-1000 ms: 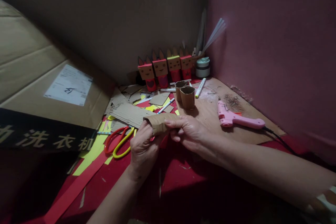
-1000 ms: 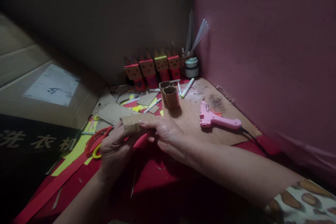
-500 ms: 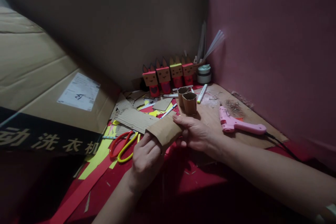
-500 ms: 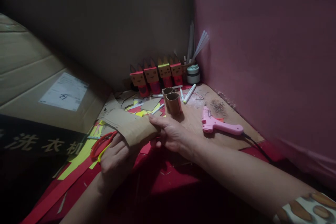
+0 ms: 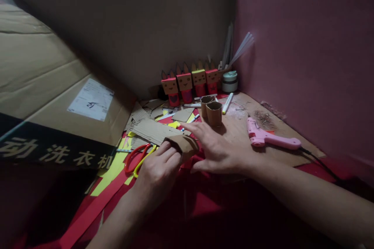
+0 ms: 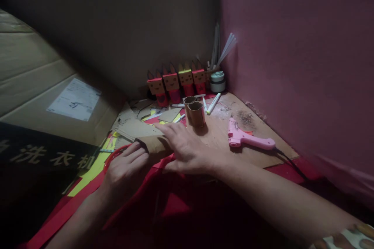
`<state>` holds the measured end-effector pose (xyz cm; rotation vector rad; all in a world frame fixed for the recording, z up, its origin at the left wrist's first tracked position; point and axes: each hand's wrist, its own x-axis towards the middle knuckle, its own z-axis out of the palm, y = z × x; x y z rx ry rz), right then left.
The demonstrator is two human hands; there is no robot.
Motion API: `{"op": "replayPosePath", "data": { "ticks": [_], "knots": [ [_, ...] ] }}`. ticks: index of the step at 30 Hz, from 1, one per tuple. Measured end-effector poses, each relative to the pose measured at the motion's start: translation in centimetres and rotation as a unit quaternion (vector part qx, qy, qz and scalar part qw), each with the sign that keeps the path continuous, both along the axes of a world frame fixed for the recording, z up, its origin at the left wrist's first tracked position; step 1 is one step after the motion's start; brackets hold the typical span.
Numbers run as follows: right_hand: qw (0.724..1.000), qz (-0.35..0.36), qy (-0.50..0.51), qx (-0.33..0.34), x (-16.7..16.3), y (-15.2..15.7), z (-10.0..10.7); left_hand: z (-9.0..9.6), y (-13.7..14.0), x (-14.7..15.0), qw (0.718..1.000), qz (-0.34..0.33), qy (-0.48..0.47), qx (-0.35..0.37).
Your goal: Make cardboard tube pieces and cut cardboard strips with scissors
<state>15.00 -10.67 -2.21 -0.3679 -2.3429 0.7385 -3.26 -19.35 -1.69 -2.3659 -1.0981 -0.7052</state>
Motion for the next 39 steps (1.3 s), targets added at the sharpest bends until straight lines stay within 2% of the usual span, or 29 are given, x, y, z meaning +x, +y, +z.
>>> {"op": "replayPosePath", "data": {
  "ticks": [2, 4, 7, 10, 13, 16, 20, 22, 24, 27, 30, 35, 37, 38, 39],
  "knots": [
    [0.999, 0.013, -0.008, 0.046, -0.5, -0.5, -0.7, 0.1, -0.2, 0.9, 1.000, 0.006, -0.021, -0.009],
    [0.999, 0.001, 0.023, 0.025, -0.9, -0.8, -1.5, 0.4, -0.6, 1.8, 0.998, 0.014, -0.049, -0.033],
    [0.996, 0.017, 0.055, -0.068, -1.2, -0.6, -2.1, 1.6, -1.3, 2.2, 0.989, 0.016, -0.127, -0.071],
    [0.979, 0.040, 0.050, -0.193, -1.1, -0.4, -1.4, 3.1, -2.1, 1.1, 0.966, 0.009, -0.244, -0.086],
    [0.951, 0.056, 0.051, -0.300, -0.8, -0.5, -0.2, 4.0, -2.4, -0.5, 0.957, 0.009, -0.274, -0.097],
    [0.920, 0.102, 0.022, -0.378, -0.2, -0.6, 0.7, 3.8, -2.2, -1.2, 0.965, -0.012, -0.214, -0.153],
    [0.837, 0.193, 0.000, -0.512, 0.2, -0.7, 0.8, 3.0, -1.5, -1.0, 0.961, -0.035, -0.180, -0.204],
    [0.798, 0.248, 0.007, -0.549, 0.2, -0.6, 0.5, 2.8, -1.1, -0.8, 0.959, -0.044, -0.183, -0.212],
    [0.774, 0.287, 0.005, -0.564, 0.0, -0.5, 0.1, 3.0, -0.8, -0.5, 0.958, -0.050, -0.188, -0.211],
    [0.755, 0.320, 0.007, -0.572, -0.3, -0.4, -0.1, 3.4, -0.6, -0.2, 0.957, -0.058, -0.195, -0.207],
    [0.745, 0.320, 0.036, -0.584, -0.4, -0.4, -0.3, 3.8, -0.4, 0.0, 0.952, -0.060, -0.203, -0.221],
    [0.726, 0.314, 0.051, -0.610, -0.3, 0.0, -0.8, 3.6, 0.3, -0.5, 0.920, -0.086, -0.262, -0.277],
    [0.728, 0.312, 0.043, -0.609, -0.2, 0.3, -0.8, 3.5, 0.5, -0.7, 0.920, -0.073, -0.281, -0.263],
    [0.739, 0.299, 0.049, -0.601, -0.1, 0.5, -0.6, 3.5, 0.6, -0.8, 0.923, -0.060, -0.284, -0.251],
    [0.766, 0.271, 0.059, -0.580, -0.1, 0.6, -0.5, 3.5, 0.7, -0.8, 0.928, -0.047, -0.283, -0.238]
  ]
}}
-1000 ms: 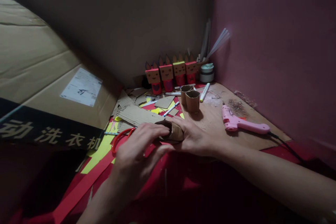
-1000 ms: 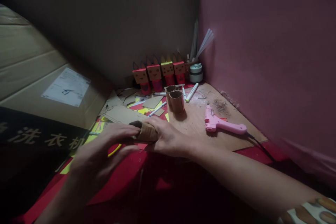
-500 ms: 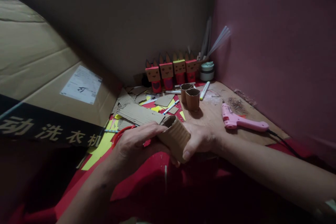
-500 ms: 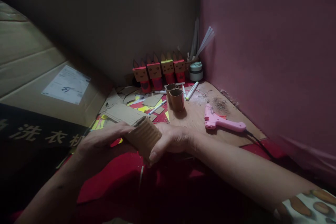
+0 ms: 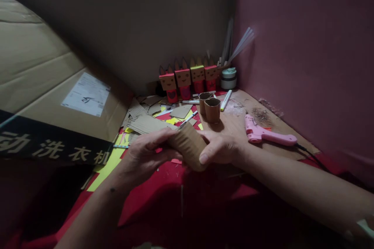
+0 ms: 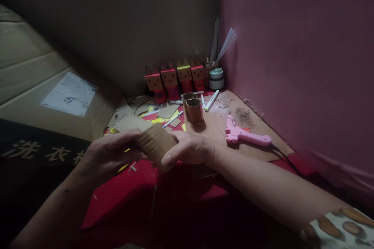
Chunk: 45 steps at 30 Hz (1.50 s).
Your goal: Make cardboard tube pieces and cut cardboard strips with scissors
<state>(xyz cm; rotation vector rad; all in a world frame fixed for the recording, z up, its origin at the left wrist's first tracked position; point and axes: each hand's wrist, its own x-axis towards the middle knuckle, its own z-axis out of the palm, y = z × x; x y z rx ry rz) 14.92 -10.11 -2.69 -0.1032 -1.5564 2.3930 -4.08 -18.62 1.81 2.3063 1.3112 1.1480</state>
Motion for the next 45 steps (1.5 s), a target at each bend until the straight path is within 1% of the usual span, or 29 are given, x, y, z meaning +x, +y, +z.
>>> {"op": "replayPosePath", "data": {
  "ticks": [1, 2, 3, 4, 5, 6, 7, 9, 11, 12, 14, 16, 18, 20, 21, 23, 25, 27, 30, 33, 35, 36, 38, 39, 40, 41, 43, 44, 45],
  "knots": [
    [0.998, -0.050, -0.011, 0.047, 0.0, 0.0, 0.2, 0.0, 0.1, 0.1, 1.000, 0.017, 0.010, 0.010],
    [0.988, -0.107, -0.028, 0.110, 0.0, 0.0, 0.4, 0.0, 0.1, 0.2, 0.999, 0.038, 0.024, 0.015],
    [0.969, -0.161, -0.047, 0.181, 0.0, -0.2, 0.5, 0.0, 0.2, 0.4, 0.997, 0.060, 0.037, 0.016],
    [0.945, -0.203, -0.067, 0.249, -0.1, -0.4, 0.6, 0.0, 0.2, 0.7, 0.996, 0.082, 0.043, 0.012],
    [0.920, -0.234, -0.083, 0.304, -0.2, -0.6, 0.6, 0.0, 0.3, 1.0, 0.994, 0.099, 0.037, 0.003],
    [0.901, -0.254, -0.092, 0.341, -0.3, -0.9, 0.6, -0.1, 0.3, 1.3, 0.994, 0.108, 0.016, -0.016],
    [0.890, -0.268, -0.093, 0.358, -0.5, -1.1, 0.4, -0.1, 0.3, 1.6, 0.993, 0.107, -0.013, -0.049],
    [0.888, -0.283, -0.091, 0.351, -0.8, -1.4, 0.2, -0.2, 0.5, 2.0, 0.985, 0.081, -0.077, -0.131],
    [0.903, -0.278, -0.092, 0.315, -1.0, -1.6, 0.1, -0.3, 0.6, 2.0, 0.974, 0.044, -0.112, -0.193],
    [0.914, -0.267, -0.091, 0.293, -1.0, -1.6, 0.1, -0.3, 0.6, 1.9, 0.972, 0.030, -0.116, -0.201],
    [0.939, -0.233, -0.074, 0.243, -1.1, -1.7, 0.2, -0.5, 0.7, 1.7, 0.976, 0.023, -0.110, -0.186],
    [0.962, -0.193, -0.029, 0.190, -1.2, -1.7, 0.3, -0.7, 0.6, 1.6, 0.980, 0.036, -0.104, -0.167],
    [0.973, -0.168, 0.004, 0.157, -1.3, -1.7, 0.2, -0.6, 0.6, 1.8, 0.979, 0.061, -0.108, -0.163],
    [0.970, -0.183, -0.008, 0.160, -1.4, -1.5, 0.0, -0.4, 0.5, 1.9, 0.972, 0.071, -0.119, -0.189],
    [0.966, -0.197, -0.023, 0.168, -1.4, -1.3, -0.1, -0.2, 0.5, 2.0, 0.966, 0.068, -0.127, -0.213],
    [0.961, -0.208, -0.041, 0.178, -1.5, -1.0, -0.4, 0.3, 0.6, 1.9, 0.947, 0.051, -0.144, -0.282],
    [0.960, -0.203, -0.050, 0.187, -1.5, -0.7, -0.6, 0.7, 0.7, 1.8, 0.924, 0.036, -0.154, -0.348],
    [0.954, -0.208, -0.076, 0.201, -1.4, -0.5, -0.7, 1.0, 0.9, 1.7, 0.906, 0.040, -0.156, -0.392],
    [0.945, -0.211, -0.125, 0.217, -1.2, -0.5, -0.5, 1.1, 1.0, 2.1, 0.894, 0.068, -0.152, -0.416],
    [0.952, -0.169, -0.132, 0.217, -0.9, -0.4, 0.0, 0.8, 1.2, 2.5, 0.891, 0.096, -0.151, -0.416],
    [0.946, -0.162, -0.139, 0.245, -0.7, -0.3, 0.2, 0.4, 1.5, 2.5, 0.891, 0.104, -0.174, -0.406],
    [0.935, -0.176, -0.142, 0.273, -0.6, -0.2, 0.3, 0.2, 1.6, 2.3, 0.890, 0.107, -0.196, -0.397],
    [0.899, -0.240, -0.137, 0.339, -0.5, -0.3, 0.2, -0.2, 1.9, 1.8, 0.885, 0.119, -0.249, -0.374],
    [0.880, -0.285, -0.128, 0.359, -0.6, -0.4, 0.1, -0.4, 2.0, 1.5, 0.882, 0.132, -0.273, -0.360],
    [0.865, -0.330, -0.116, 0.360, -0.6, -0.5, 0.0, -0.5, 2.1, 1.1, 0.880, 0.144, -0.293, -0.344],
    [0.856, -0.372, -0.110, 0.343, -0.7, -0.7, -0.2, -0.7, 2.2, 0.8, 0.879, 0.155, -0.308, -0.329],
    [0.844, -0.442, -0.123, 0.276, -0.9, -1.1, -0.4, -0.8, 2.2, 0.3, 0.875, 0.161, -0.338, -0.306],
    [0.847, -0.458, -0.135, 0.235, -1.0, -1.3, -0.5, -0.9, 2.2, 0.1, 0.872, 0.160, -0.356, -0.295],
    [0.857, -0.455, -0.143, 0.195, -1.1, -1.4, -0.6, -1.0, 2.1, 0.1, 0.869, 0.157, -0.373, -0.285]
  ]
}}
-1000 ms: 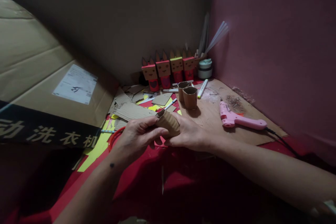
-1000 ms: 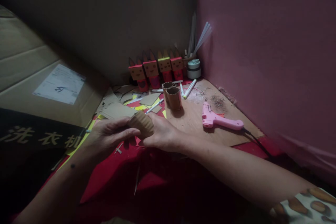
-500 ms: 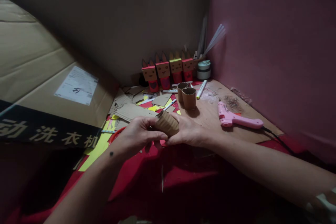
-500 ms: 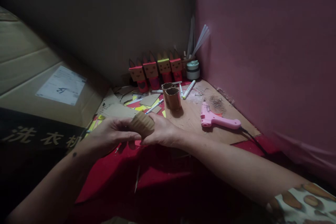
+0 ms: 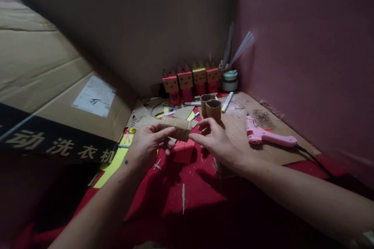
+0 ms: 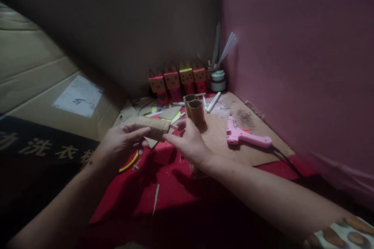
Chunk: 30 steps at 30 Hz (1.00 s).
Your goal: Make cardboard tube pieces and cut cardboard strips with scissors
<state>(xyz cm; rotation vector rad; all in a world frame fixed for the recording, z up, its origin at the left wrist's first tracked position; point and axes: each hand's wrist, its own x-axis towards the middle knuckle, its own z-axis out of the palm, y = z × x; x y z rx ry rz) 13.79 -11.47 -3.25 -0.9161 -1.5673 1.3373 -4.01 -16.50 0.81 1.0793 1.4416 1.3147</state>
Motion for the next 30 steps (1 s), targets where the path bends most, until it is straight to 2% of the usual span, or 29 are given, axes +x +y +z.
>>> {"op": "replayPosePath", "data": {
  "ticks": [2, 5, 7, 14, 20, 26, 28, 30],
  "knots": [
    [0.994, 0.057, 0.041, -0.080, -0.2, 0.0, -0.1, -0.2, -0.1, 0.2, 1.000, 0.005, -0.025, 0.019],
    [0.960, 0.173, 0.123, -0.183, -0.4, 0.4, -0.4, -0.4, -0.3, 1.2, 0.999, -0.016, -0.035, 0.035],
    [0.943, 0.189, 0.174, -0.214, -0.7, 0.5, -0.6, -0.6, -0.4, 2.0, 0.999, -0.019, -0.029, 0.036],
    [0.935, 0.126, 0.240, -0.229, -1.7, 0.2, -0.9, -1.1, -0.5, 4.4, 0.996, 0.077, 0.001, 0.040],
    [0.949, 0.091, 0.245, -0.176, -1.4, 0.3, -0.5, -1.0, -0.2, 4.3, 0.996, 0.061, 0.016, 0.065],
    [0.946, 0.128, 0.196, -0.223, -1.2, 0.0, -0.3, 0.0, -0.3, 2.5, 0.976, 0.090, 0.185, 0.066],
    [0.960, 0.077, 0.173, -0.208, -0.6, 0.5, 0.3, 0.7, -0.3, 1.8, 0.959, 0.083, 0.254, 0.093],
    [0.971, -0.016, 0.185, -0.150, 0.7, 1.3, 1.4, 1.2, -0.2, 1.5, 0.937, 0.053, 0.312, 0.146]
  ]
}}
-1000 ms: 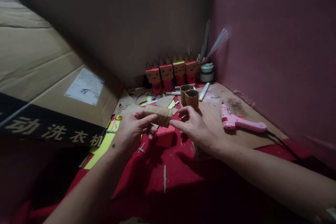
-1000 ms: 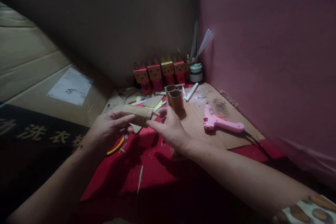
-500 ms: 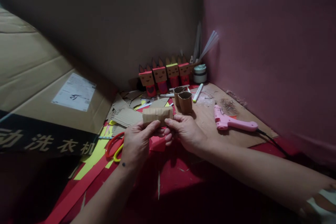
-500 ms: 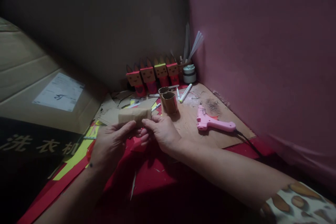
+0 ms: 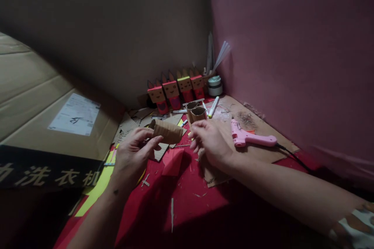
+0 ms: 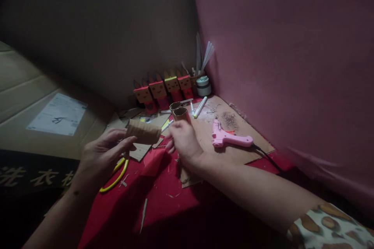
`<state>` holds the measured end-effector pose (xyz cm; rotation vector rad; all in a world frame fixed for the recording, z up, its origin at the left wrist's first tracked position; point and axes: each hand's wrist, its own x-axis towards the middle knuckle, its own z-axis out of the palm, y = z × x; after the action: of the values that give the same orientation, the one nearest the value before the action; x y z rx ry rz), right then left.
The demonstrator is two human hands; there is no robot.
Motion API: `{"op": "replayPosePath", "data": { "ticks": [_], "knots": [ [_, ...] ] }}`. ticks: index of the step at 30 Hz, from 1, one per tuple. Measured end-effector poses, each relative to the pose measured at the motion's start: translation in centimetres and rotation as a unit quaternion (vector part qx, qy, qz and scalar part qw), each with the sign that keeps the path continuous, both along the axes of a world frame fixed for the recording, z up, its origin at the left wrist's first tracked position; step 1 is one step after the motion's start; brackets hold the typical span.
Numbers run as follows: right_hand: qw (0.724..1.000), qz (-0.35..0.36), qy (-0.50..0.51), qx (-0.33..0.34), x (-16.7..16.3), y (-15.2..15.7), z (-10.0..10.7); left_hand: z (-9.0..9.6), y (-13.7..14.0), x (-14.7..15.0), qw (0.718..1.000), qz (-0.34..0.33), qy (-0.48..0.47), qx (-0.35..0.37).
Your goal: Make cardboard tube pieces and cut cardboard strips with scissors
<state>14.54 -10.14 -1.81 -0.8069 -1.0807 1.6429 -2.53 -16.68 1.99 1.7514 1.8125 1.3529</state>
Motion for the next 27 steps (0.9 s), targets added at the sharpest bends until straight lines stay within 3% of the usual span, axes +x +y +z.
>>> {"op": "replayPosePath", "data": {
  "ticks": [2, 4, 6, 8, 10, 14, 17, 19, 23, 27],
  "knots": [
    [0.992, -0.095, 0.025, 0.076, 1.9, 1.0, 1.5, 0.4, 0.3, 0.2, 0.995, -0.049, 0.083, 0.032],
    [0.976, -0.133, 0.002, 0.172, 3.9, 1.6, 2.9, 0.5, 0.7, 1.1, 0.978, -0.088, 0.184, 0.054],
    [0.955, -0.051, -0.103, 0.274, 5.5, 1.7, 3.6, 0.5, 1.2, 2.6, 0.956, -0.118, 0.255, 0.080],
    [0.905, 0.053, -0.224, 0.357, 6.3, 1.4, 3.5, 0.4, 1.7, 4.3, 0.942, -0.151, 0.283, 0.098],
    [0.870, 0.093, -0.281, 0.394, 6.7, 1.0, 2.6, 0.3, 2.0, 5.9, 0.935, -0.186, 0.283, 0.102],
    [0.877, 0.066, -0.315, 0.356, 7.5, 1.5, 1.4, 0.6, 2.2, 6.9, 0.952, -0.209, 0.195, 0.106],
    [0.887, 0.016, -0.331, 0.322, 8.9, 3.3, 2.2, 0.7, 2.3, 5.7, 0.980, -0.155, 0.103, 0.076],
    [0.890, -0.065, -0.343, 0.294, 9.7, 4.9, 2.9, 0.2, 2.6, 4.6, 0.989, -0.112, 0.079, 0.051],
    [0.864, -0.128, -0.406, 0.269, 9.9, 8.1, 3.0, -2.0, 3.4, 3.1, 0.990, -0.093, 0.099, 0.038],
    [0.820, -0.104, -0.473, 0.305, 9.4, 10.1, 1.3, -3.8, 3.7, 2.5, 0.991, -0.086, 0.093, 0.036]
  ]
}}
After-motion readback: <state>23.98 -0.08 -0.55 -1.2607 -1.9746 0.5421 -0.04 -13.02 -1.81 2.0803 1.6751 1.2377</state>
